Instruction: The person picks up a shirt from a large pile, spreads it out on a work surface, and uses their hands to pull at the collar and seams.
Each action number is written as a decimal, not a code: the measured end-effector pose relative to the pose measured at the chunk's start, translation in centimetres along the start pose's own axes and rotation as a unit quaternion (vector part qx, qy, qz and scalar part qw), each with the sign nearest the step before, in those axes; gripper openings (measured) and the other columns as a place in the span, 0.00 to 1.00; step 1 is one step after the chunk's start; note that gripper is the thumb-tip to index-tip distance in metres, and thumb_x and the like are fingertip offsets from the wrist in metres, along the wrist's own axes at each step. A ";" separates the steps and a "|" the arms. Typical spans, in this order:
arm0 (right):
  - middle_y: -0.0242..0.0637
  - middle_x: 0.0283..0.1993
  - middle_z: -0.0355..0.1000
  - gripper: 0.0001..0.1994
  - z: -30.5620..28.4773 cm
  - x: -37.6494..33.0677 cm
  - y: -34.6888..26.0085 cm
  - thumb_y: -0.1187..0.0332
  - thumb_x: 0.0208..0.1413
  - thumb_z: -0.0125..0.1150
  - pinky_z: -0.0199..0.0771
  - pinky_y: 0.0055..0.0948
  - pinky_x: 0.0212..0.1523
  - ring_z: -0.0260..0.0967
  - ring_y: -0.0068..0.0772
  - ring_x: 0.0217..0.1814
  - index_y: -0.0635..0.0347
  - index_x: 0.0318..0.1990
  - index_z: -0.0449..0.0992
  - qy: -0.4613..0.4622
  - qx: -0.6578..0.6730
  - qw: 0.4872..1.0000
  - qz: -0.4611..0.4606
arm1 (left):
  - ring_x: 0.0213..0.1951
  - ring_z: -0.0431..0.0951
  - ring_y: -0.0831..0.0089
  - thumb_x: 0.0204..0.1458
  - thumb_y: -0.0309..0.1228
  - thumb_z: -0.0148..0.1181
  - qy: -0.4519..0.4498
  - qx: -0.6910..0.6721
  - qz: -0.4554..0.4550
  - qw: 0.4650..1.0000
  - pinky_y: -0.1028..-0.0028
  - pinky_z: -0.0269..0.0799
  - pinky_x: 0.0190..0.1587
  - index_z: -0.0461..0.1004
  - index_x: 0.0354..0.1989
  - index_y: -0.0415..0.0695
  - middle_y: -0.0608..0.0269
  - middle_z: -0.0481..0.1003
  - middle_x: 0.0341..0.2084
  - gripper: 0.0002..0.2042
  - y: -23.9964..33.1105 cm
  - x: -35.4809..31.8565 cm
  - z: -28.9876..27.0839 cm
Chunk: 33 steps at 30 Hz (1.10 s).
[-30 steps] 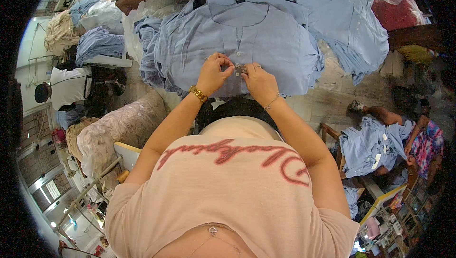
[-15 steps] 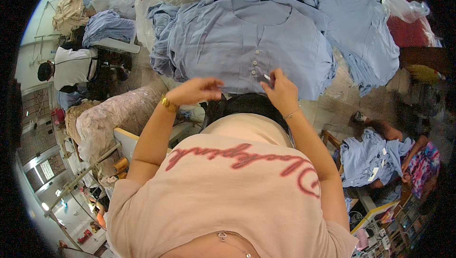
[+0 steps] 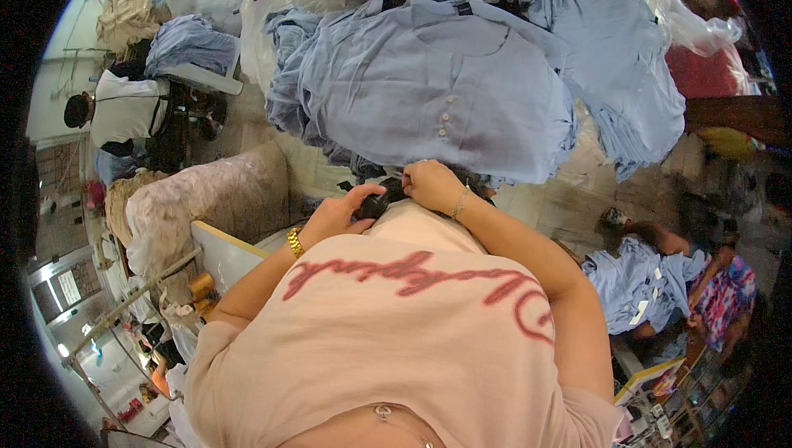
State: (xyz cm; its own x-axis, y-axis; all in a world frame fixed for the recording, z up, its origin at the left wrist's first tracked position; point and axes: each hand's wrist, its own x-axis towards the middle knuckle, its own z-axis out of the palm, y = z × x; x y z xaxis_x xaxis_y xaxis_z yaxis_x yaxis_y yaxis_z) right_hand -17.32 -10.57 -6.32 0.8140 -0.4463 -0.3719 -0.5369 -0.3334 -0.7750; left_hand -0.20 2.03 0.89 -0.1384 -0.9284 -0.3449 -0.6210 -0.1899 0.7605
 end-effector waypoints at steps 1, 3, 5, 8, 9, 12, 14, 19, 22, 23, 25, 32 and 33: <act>0.45 0.27 0.72 0.08 0.1 0.0 0.2 0.69 0.40 0.60 0.68 0.36 0.35 0.70 0.45 0.32 0.63 0.28 0.73 0.008 0.040 0.999 0.016 | 0.25 0.74 0.60 0.40 0.28 0.63 0.003 -0.006 -0.017 1.000 0.71 0.69 0.29 0.58 0.54 0.54 0.55 0.72 0.24 0.30 0.0 -0.2 0.1; 0.45 0.27 0.72 0.06 0.2 -0.1 0.7 0.71 0.41 0.59 0.68 0.35 0.34 0.70 0.44 0.30 0.63 0.28 0.73 0.025 0.120 0.991 0.049 | 0.24 0.74 0.60 0.40 0.28 0.63 0.018 -0.034 -0.014 0.999 0.71 0.69 0.28 0.57 0.55 0.56 0.55 0.72 0.23 0.31 -0.4 -0.6 0.1; 0.43 0.25 0.71 0.06 0.4 -0.2 0.3 0.72 0.42 0.59 0.67 0.30 0.31 0.68 0.34 0.27 0.65 0.28 0.73 0.054 0.118 0.991 0.029 | 0.24 0.74 0.60 0.41 0.29 0.63 0.018 -0.038 -0.014 0.999 0.71 0.69 0.28 0.56 0.55 0.57 0.55 0.72 0.23 0.31 -0.9 -0.6 0.3; 0.45 0.25 0.71 0.07 0.3 -0.3 -0.2 0.72 0.42 0.60 0.67 0.31 0.32 0.69 0.37 0.28 0.64 0.29 0.73 0.052 0.116 0.992 0.013 | 0.24 0.74 0.58 0.42 0.30 0.61 -0.006 0.006 -0.014 1.000 0.68 0.68 0.27 0.53 0.57 0.57 0.53 0.72 0.22 0.33 -1.4 0.1 0.4; 0.46 0.26 0.71 0.07 0.2 -0.4 -0.2 0.71 0.41 0.60 0.68 0.33 0.33 0.70 0.40 0.29 0.63 0.29 0.74 0.044 0.115 0.992 0.009 | 0.24 0.74 0.57 0.42 0.30 0.61 -0.019 0.026 -0.012 0.999 0.67 0.68 0.27 0.51 0.58 0.57 0.52 0.72 0.22 0.33 -1.6 0.3 0.6; 0.45 0.25 0.72 0.08 -0.3 -0.5 0.5 0.69 0.42 0.60 0.68 0.32 0.33 0.70 0.37 0.29 0.63 0.29 0.74 0.009 0.118 0.993 0.008 | 0.24 0.74 0.55 0.45 0.31 0.59 -0.078 0.102 -0.053 0.990 0.65 0.68 0.27 0.48 0.59 0.57 0.50 0.72 0.23 0.33 -0.9 0.8 0.6; 0.43 0.26 0.72 0.10 -0.1 -0.2 1.9 0.67 0.43 0.60 0.68 0.32 0.34 0.69 0.36 0.30 0.63 0.33 0.73 0.023 0.196 0.980 0.020 | 0.25 0.74 0.55 0.47 0.32 0.57 -0.096 0.117 -0.065 0.986 0.65 0.68 0.28 0.48 0.60 0.57 0.50 0.72 0.24 0.32 -0.5 0.8 0.7; 0.39 0.29 0.69 0.18 -1.9 -1.8 3.1 0.64 0.46 0.60 0.67 0.29 0.35 0.66 0.32 0.32 0.64 0.43 0.68 0.191 0.192 0.957 0.100 | 0.26 0.75 0.66 0.51 0.34 0.53 0.035 -0.025 0.012 0.999 0.72 0.69 0.32 0.52 0.59 0.51 0.56 0.75 0.26 0.27 -1.3 1.4 -0.2; 0.38 0.31 0.67 0.20 -2.7 -2.3 6.3 0.63 0.47 0.60 0.66 0.27 0.37 0.64 0.30 0.33 0.64 0.46 0.65 0.275 0.220 0.931 0.098 | 0.30 0.75 0.65 0.51 0.33 0.52 0.157 -0.063 -0.009 0.985 0.71 0.68 0.34 0.68 0.46 0.42 0.56 0.74 0.26 0.15 0.0 5.9 -2.4; 0.37 0.31 0.67 0.20 -3.2 -2.4 7.2 0.64 0.48 0.60 0.65 0.26 0.37 0.64 0.29 0.33 0.64 0.46 0.65 0.297 0.226 0.922 0.104 | 0.30 0.75 0.64 0.51 0.32 0.52 0.199 -0.052 0.018 0.978 0.71 0.68 0.34 0.70 0.44 0.41 0.55 0.74 0.27 0.13 -0.4 7.9 -2.8; 0.34 0.33 0.68 0.18 -4.0 -2.1 8.0 0.66 0.49 0.59 0.65 0.24 0.37 0.63 0.25 0.33 0.64 0.46 0.65 0.337 0.258 0.901 0.090 | 0.30 0.75 0.62 0.51 0.30 0.52 0.221 0.000 0.100 0.970 0.70 0.68 0.34 0.73 0.38 0.39 0.54 0.75 0.27 0.10 -0.7 12.5 -3.3; 0.26 0.35 0.64 0.16 -6.0 -1.6 9.1 0.69 0.52 0.56 0.64 0.17 0.31 0.59 0.15 0.31 0.59 0.48 0.66 0.362 0.302 0.880 0.054 | 0.34 0.73 0.61 0.44 0.35 0.59 0.276 0.206 0.088 0.935 0.68 0.68 0.36 0.74 0.34 0.38 0.55 0.73 0.29 0.14 -1.7 23.1 -3.0; 0.27 0.35 0.65 0.16 -6.1 -1.5 9.4 0.69 0.52 0.56 0.64 0.18 0.32 0.59 0.15 0.32 0.59 0.49 0.66 0.361 0.289 0.885 0.054 | 0.33 0.73 0.61 0.44 0.35 0.59 0.270 0.186 0.077 0.942 0.68 0.68 0.36 0.73 0.34 0.38 0.55 0.74 0.29 0.14 -2.0 23.5 -3.2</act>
State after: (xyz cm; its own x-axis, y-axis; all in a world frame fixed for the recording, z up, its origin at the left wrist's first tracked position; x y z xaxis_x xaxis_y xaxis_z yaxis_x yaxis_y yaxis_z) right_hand -24.94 -18.04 -9.89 0.2988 -0.9336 -0.1977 -0.2298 0.1307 -0.9644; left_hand 0.24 -20.41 -7.02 0.1000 -0.9820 0.1601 -0.8669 -0.0071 0.4984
